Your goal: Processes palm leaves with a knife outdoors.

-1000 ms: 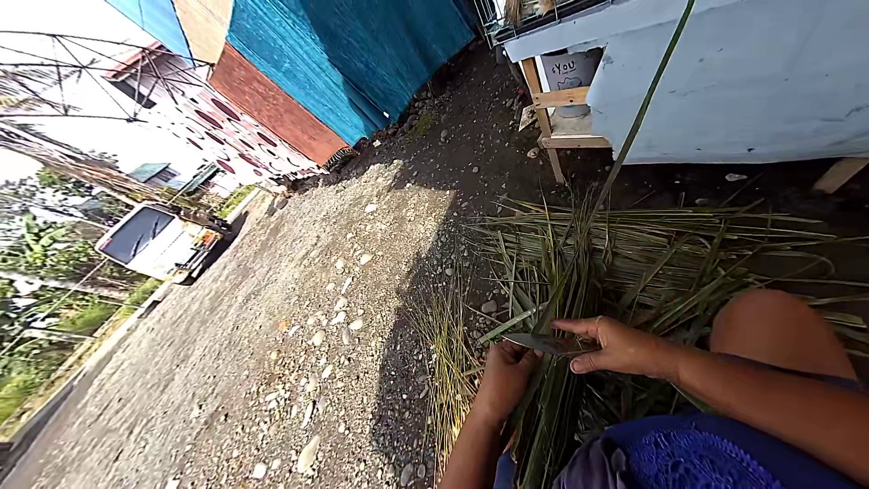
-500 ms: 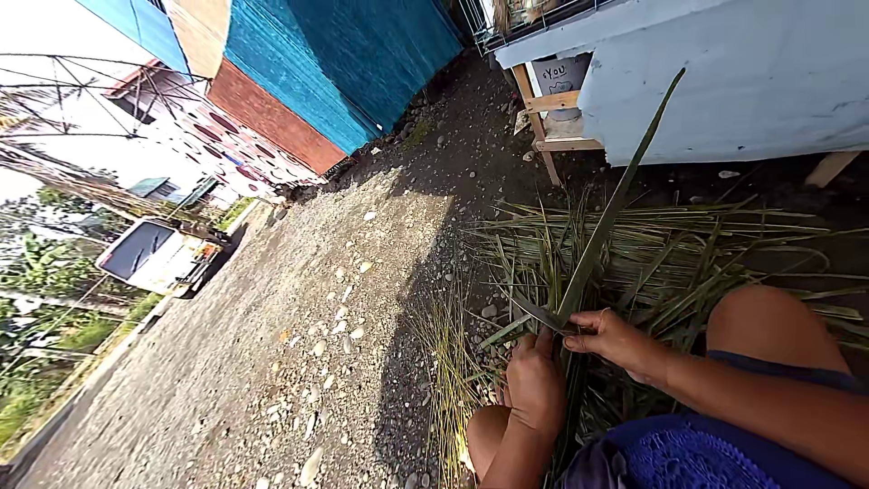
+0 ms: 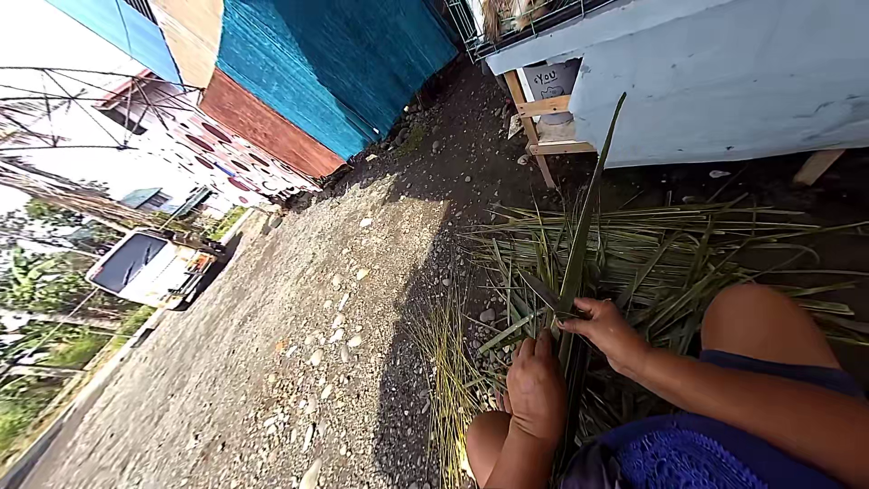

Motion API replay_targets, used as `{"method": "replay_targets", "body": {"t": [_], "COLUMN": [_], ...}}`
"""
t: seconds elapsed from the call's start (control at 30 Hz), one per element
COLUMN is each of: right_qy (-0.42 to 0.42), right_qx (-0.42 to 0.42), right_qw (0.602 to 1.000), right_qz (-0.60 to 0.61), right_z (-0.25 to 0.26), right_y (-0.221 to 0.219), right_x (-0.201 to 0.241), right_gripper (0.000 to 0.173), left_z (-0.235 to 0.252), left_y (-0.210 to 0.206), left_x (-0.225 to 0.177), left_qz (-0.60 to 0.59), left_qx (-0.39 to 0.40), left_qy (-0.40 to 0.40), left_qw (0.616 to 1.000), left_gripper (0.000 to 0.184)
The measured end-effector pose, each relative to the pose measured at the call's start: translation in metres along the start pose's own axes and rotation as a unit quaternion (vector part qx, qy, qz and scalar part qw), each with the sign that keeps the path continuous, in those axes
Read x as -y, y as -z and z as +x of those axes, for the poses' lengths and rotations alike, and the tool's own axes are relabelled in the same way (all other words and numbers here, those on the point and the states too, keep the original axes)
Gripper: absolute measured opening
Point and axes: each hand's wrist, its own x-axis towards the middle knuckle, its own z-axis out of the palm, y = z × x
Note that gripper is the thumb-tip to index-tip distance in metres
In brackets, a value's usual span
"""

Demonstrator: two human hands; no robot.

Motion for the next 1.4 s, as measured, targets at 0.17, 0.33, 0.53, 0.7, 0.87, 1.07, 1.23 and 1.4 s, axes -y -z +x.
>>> {"method": "replay_targets", "body": {"t": [0.17, 0.33, 0.53, 0.7, 0.87, 1.07, 1.23, 1.4], "right_qy": [-0.033, -0.030, -0.001, 0.012, 0.021, 0.033, 0.037, 0.069], "right_qx": [-0.045, -0.091, -0.119, -0.161, -0.184, -0.212, -0.241, -0.244], "right_qw": [0.997, 0.990, 0.986, 0.977, 0.968, 0.963, 0.955, 0.950], "right_qz": [0.051, 0.101, 0.113, 0.142, 0.171, 0.166, 0.171, 0.181], "right_z": [0.019, 0.041, 0.061, 0.077, 0.088, 0.098, 0.100, 0.100], "right_y": [0.015, 0.031, 0.047, 0.062, 0.082, 0.108, 0.128, 0.151], "right_x": [0.007, 0.012, 0.018, 0.022, 0.034, 0.048, 0.057, 0.064], "right_gripper": [0.038, 0.037, 0.036, 0.038, 0.034, 0.040, 0.046, 0.038], "left_z": [-0.013, -0.031, -0.054, -0.069, -0.087, -0.112, -0.122, -0.127], "left_y": [0.003, 0.009, 0.011, 0.019, 0.033, 0.045, 0.051, 0.058], "left_x": [0.009, 0.030, 0.067, 0.089, 0.112, 0.145, 0.161, 0.174], "left_qz": [-0.005, 0.004, 0.032, 0.032, 0.049, 0.074, 0.095, 0.121], "left_qx": [0.009, 0.011, -0.024, -0.040, -0.001, 0.044, 0.058, 0.084], "left_qy": [-0.023, -0.055, -0.090, -0.104, -0.076, -0.021, 0.005, 0.045], "left_qw": [1.000, 0.998, 0.995, 0.993, 0.996, 0.996, 0.994, 0.988], "left_gripper": [0.029, 0.029, 0.028, 0.027, 0.027, 0.021, 0.019, 0.018]}}
